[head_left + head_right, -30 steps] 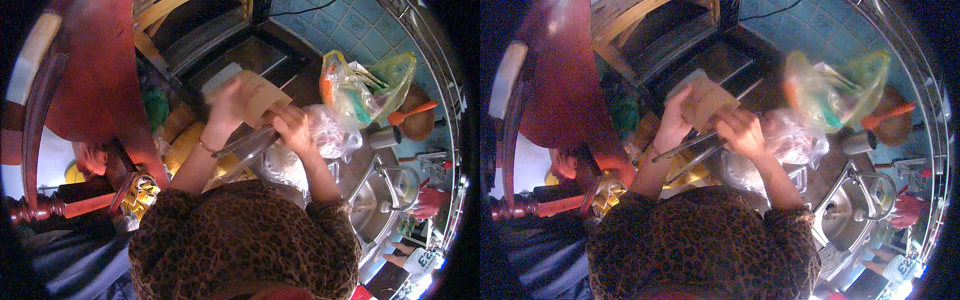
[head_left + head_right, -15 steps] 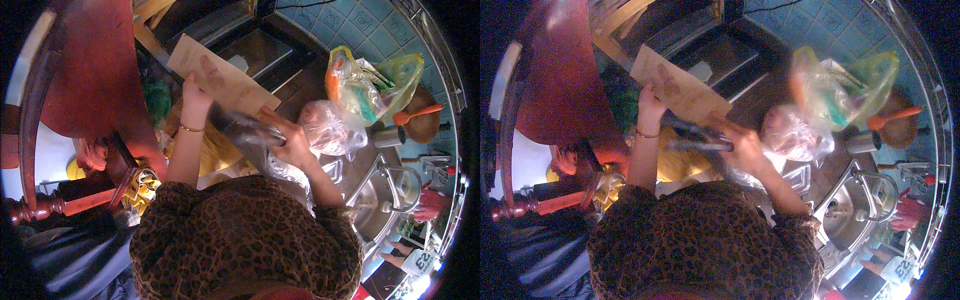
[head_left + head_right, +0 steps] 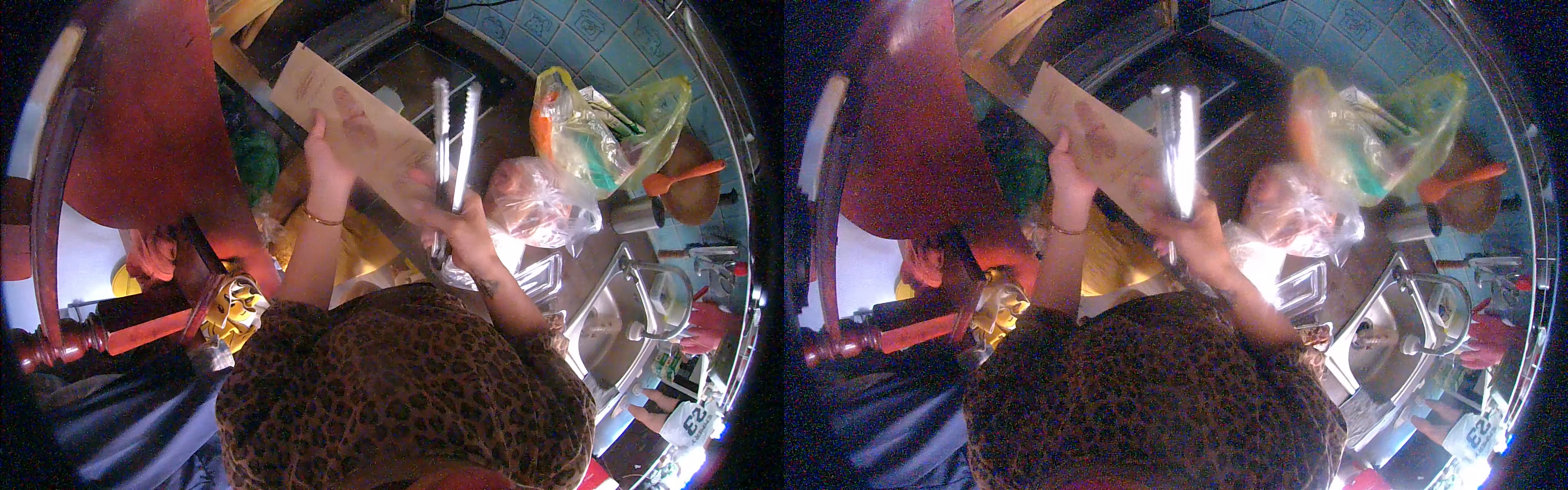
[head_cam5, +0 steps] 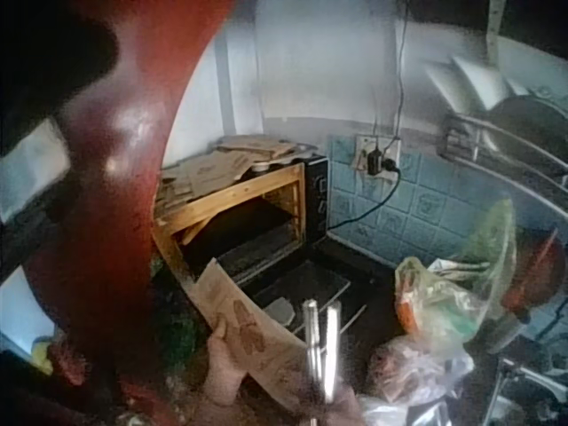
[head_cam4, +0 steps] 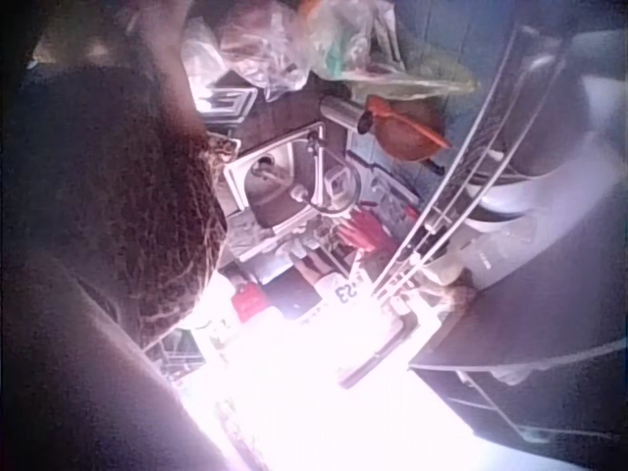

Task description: The person assembles a food order by piping green cream into a cup, adding toppings, and placing biscuits into a plastic container. They then pack the items into a bag and hand it to a delivery driver.

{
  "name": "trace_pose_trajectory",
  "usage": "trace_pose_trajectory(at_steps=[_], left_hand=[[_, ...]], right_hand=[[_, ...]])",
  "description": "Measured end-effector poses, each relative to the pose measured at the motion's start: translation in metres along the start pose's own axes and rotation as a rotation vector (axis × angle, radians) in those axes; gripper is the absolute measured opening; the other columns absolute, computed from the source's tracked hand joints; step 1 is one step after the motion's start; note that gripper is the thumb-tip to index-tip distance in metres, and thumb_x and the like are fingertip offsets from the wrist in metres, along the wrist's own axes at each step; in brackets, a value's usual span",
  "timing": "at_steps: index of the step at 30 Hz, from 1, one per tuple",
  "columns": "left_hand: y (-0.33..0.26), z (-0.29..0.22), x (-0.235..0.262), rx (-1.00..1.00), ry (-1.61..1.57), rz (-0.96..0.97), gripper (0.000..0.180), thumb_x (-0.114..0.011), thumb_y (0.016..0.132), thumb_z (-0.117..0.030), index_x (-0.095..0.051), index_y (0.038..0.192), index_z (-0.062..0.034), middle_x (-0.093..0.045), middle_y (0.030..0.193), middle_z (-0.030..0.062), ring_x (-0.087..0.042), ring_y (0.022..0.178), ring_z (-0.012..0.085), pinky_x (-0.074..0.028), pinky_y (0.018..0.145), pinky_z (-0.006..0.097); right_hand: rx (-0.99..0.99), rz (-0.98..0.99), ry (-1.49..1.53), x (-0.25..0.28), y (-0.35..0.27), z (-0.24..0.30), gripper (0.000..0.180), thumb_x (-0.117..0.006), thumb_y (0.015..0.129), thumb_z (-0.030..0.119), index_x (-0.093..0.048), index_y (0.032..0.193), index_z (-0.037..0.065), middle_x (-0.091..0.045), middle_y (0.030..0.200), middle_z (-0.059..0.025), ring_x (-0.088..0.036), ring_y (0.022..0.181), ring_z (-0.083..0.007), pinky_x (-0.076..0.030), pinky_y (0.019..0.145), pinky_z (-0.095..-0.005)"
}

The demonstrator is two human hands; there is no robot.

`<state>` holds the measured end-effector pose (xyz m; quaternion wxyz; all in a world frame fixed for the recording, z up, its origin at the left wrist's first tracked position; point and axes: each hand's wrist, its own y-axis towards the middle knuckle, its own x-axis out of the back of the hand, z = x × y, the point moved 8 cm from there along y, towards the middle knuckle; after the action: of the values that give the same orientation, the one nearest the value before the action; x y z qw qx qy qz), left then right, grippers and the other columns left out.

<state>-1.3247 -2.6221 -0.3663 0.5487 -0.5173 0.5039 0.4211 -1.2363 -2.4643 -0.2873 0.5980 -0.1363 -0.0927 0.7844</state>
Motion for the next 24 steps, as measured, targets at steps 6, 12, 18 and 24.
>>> trace_pose_trajectory(at_steps=[6,12,18,24], left_hand=[[0.007,-0.018,0.017,-0.118,0.218,-0.133,0.05,-0.043,0.091,-0.043,-0.045,0.125,-0.007,-0.055,0.116,0.0121,-0.053,0.102,0.0282,-0.042,0.09,0.044],[-0.038,0.018,-0.041,-0.058,0.14,0.355,0.073,-0.049,0.081,-0.057,-0.037,0.132,-0.0069,-0.046,0.128,0.0111,-0.042,0.12,0.0282,-0.031,0.102,0.052],[-0.047,0.006,0.012,-0.088,0.095,0.107,0.08,-0.052,0.076,-0.06,-0.033,0.132,-0.0061,-0.044,0.128,0.0139,-0.04,0.119,0.0324,-0.028,0.102,0.057],[-0.053,-0.016,0.061,-0.062,-0.344,0.067,0.073,-0.053,0.077,-0.055,-0.039,0.126,-0.0021,-0.048,0.121,0.0152,-0.045,0.111,0.0287,-0.017,0.106,0.057]], right_hand=[[-0.018,0.056,0.117,-0.002,0.005,-0.008,0.046,-0.061,0.08,0.003,-0.048,0.123,-0.001,-0.061,0.089,-0.005,-0.055,0.06,-0.0068,-0.045,0.048,-0.0194],[-0.176,0.22,0.325,-0.021,0.014,-0.011,0.047,-0.057,0.081,0.007,-0.046,0.126,0.005,-0.059,0.084,-0.0026,-0.056,0.064,-0.0092,-0.046,0.053,-0.0218],[-0.44,0.442,0.399,-0.046,0.021,-0.001,0.045,-0.059,0.083,0.014,-0.047,0.126,0.009,-0.057,0.076,-0.0017,-0.055,0.061,-0.0089,-0.046,0.053,-0.0223],[-0.202,0.187,-0.378,-0.009,0.08,0.046,0.039,-0.058,0.085,0.025,-0.047,0.117,0.007,-0.051,0.068,-0.0028,-0.05,0.048,-0.0115,-0.044,0.043,-0.0224]])
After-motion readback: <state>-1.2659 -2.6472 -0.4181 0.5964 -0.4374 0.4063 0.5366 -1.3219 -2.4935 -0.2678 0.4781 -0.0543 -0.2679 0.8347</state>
